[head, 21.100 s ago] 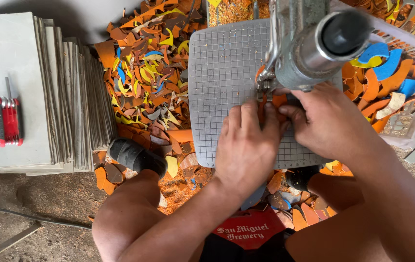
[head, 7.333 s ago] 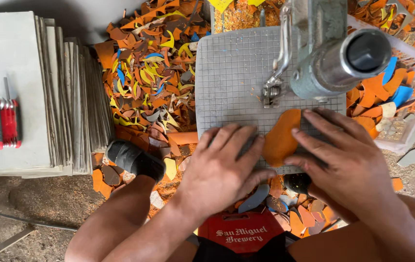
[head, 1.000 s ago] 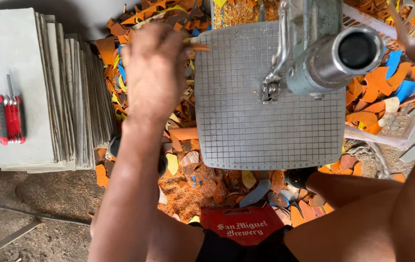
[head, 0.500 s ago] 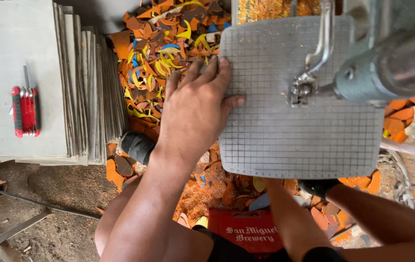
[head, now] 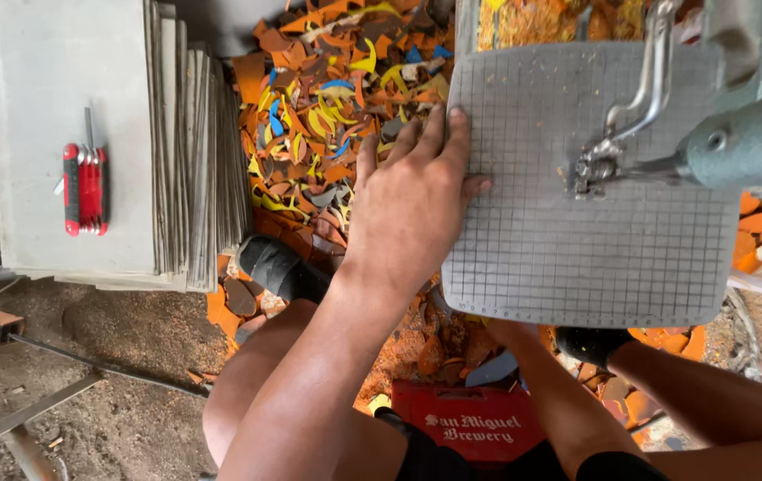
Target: The person sits on the floor and uses a manual press cutting machine to cut small orange and yellow rubber pieces. They repeatedly place pieces under the blade, press the lever to cut, and remove the cut pieces.
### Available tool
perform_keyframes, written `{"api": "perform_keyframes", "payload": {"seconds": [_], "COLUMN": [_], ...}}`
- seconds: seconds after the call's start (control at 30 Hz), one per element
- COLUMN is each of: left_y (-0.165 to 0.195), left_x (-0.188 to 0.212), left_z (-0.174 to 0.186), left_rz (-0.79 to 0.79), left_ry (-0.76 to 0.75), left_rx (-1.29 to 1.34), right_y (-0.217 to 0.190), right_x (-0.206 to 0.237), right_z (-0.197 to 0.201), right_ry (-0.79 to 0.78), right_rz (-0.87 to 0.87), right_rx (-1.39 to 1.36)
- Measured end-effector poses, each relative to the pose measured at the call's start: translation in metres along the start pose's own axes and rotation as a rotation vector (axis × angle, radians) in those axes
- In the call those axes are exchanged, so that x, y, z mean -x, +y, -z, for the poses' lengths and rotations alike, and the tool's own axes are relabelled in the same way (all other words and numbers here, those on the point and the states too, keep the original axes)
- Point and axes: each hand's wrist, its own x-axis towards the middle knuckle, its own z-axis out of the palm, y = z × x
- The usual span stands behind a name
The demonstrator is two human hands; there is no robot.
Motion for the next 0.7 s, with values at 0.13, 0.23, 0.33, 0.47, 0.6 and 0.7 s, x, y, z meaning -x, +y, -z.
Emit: {"api": "perform_keyframes", "payload": {"seconds": [0.13, 0.23, 0.33, 0.47, 0.6, 0.7], "left_y": [0.000, -0.003, -0.002, -0.003, -0.003, 0.002], "left_x": [0.004, 0.004, 0.005, 0.004, 0.004, 0.008], "left_z": [-0.008, -0.011, -0.012, -0.011, -0.004, 0.003], "left_rz": [-0.005, -0.008, -0.008, 0.001, -0.019, -0.019], "left_ry": [0.012, 0.029, 0.027, 0.008, 0.034, 0.031], "left_rx": [-0.005, 0.004, 0.007, 0.011, -0.007, -0.020], "right_y": [0.011, 0.008, 0.006, 0.017, 0.053, 0.112], "right_x": [0.003, 0.009, 0.010, 0.003, 0.002, 0.017], "right_z": [-0.025, -0.046, -0.053, -0.039, -0.003, 0.040], "right_ry": [-0.052, 0.113, 0.068, -0.238, -0.126, 0.036], "right_rz": [0.100, 0.150, 0.121, 0.171, 0.062, -0.054], "right_rx": [0.050, 0.164, 0.204, -0.062, -0.300, -0.436]}}
